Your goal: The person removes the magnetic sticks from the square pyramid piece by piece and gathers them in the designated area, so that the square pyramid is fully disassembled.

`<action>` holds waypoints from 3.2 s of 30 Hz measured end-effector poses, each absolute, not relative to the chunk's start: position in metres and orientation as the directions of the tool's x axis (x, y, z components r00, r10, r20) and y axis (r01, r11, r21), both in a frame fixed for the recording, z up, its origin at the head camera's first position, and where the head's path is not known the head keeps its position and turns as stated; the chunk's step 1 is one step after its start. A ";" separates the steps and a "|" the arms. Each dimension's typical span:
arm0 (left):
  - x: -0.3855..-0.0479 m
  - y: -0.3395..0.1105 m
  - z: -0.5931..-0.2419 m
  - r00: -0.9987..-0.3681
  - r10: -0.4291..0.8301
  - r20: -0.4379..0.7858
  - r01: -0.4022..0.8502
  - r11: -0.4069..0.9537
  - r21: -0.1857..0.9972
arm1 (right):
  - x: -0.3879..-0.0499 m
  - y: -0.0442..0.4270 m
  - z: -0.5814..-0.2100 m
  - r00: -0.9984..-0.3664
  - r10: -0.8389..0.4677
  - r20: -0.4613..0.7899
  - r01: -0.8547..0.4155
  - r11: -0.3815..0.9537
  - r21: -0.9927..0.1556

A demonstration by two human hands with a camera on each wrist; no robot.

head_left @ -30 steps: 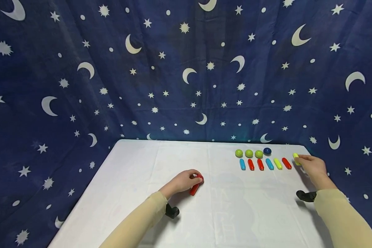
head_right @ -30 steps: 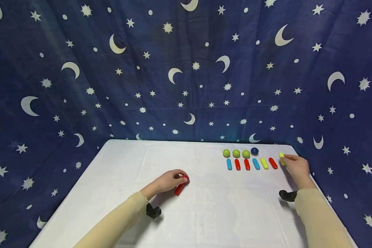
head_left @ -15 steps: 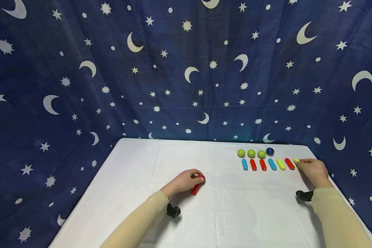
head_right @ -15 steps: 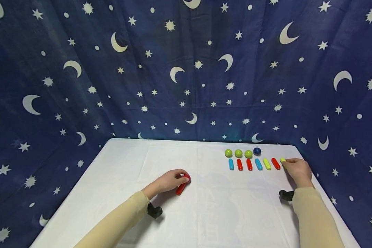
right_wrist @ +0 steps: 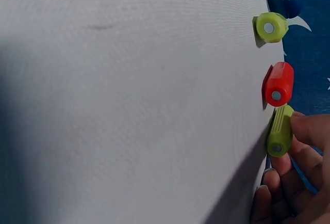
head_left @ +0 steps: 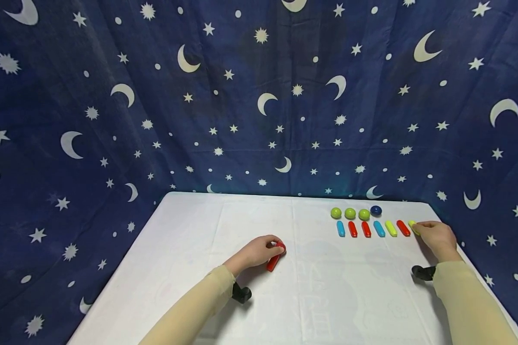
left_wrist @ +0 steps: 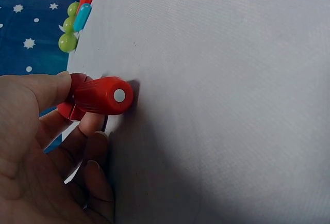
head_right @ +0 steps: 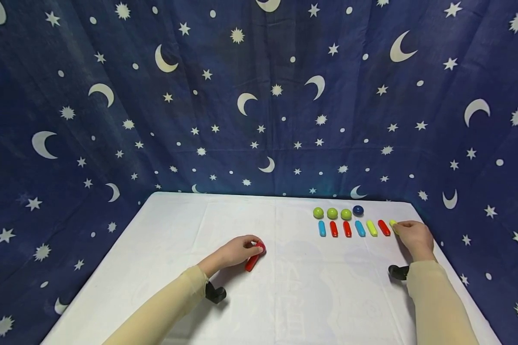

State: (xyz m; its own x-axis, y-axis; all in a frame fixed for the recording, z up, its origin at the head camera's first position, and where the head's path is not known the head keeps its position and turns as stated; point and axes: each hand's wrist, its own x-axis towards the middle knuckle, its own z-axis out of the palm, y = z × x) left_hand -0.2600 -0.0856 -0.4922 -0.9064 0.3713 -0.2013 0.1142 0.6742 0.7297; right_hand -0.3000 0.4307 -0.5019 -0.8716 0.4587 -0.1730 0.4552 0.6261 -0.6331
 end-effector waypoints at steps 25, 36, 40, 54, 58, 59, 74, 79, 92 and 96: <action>-0.262 -0.084 -0.493 -0.899 0.391 -0.199 0.139 0.686 0.714 | -0.297 0.389 -0.467 -0.899 0.435 0.051 0.252 0.610 -0.751; -0.261 -0.078 -0.492 -0.901 0.415 -0.126 0.195 0.646 0.738 | -0.294 0.287 -0.459 -0.992 0.093 0.081 -0.006 0.618 -0.786; -0.262 -0.079 -0.493 -0.885 0.450 -0.116 0.231 0.643 0.731 | -0.290 0.247 -0.467 -0.990 -0.116 0.077 -0.133 0.617 -0.775; -0.263 -0.091 -0.496 -0.874 0.477 -0.096 0.246 0.603 0.759 | -0.270 0.154 -0.500 -0.866 -0.499 -0.037 -0.266 0.522 -0.811; -0.264 -0.096 -0.497 -0.871 0.480 -0.102 0.237 0.594 0.768 | -0.269 0.146 -0.502 -0.875 -0.481 -0.048 -0.260 0.551 -0.793; -0.264 -0.097 -0.497 -0.870 0.482 -0.102 0.237 0.591 0.771 | -0.269 0.145 -0.503 -0.876 -0.480 -0.045 -0.265 0.557 -0.787; -0.264 -0.100 -0.500 -0.864 0.484 -0.137 0.204 0.586 0.784 | -0.274 0.135 -0.514 -0.876 -0.482 0.004 -0.322 0.580 -0.748; -0.264 -0.099 -0.499 -0.863 0.483 -0.145 0.202 0.595 0.778 | -0.274 0.135 -0.514 -0.870 -0.494 -0.001 -0.324 0.572 -0.753; -0.264 -0.098 -0.498 -0.860 0.486 -0.159 0.216 0.628 0.748 | -0.274 0.149 -0.513 -0.863 -0.505 -0.022 -0.262 0.485 -0.834; -0.263 -0.098 -0.498 -0.862 0.479 -0.165 0.207 0.630 0.749 | -0.279 0.171 -0.505 -0.900 -0.435 -0.004 -0.238 0.501 -0.832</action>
State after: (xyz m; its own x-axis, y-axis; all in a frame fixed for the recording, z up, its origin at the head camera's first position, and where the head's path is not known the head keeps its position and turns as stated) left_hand -0.2629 -0.0975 -0.4983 -0.8621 0.4792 -0.1648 0.2069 0.6298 0.7487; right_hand -0.2787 0.1705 -0.5048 -0.9003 -0.4352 -0.0042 -0.2382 0.5009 -0.8321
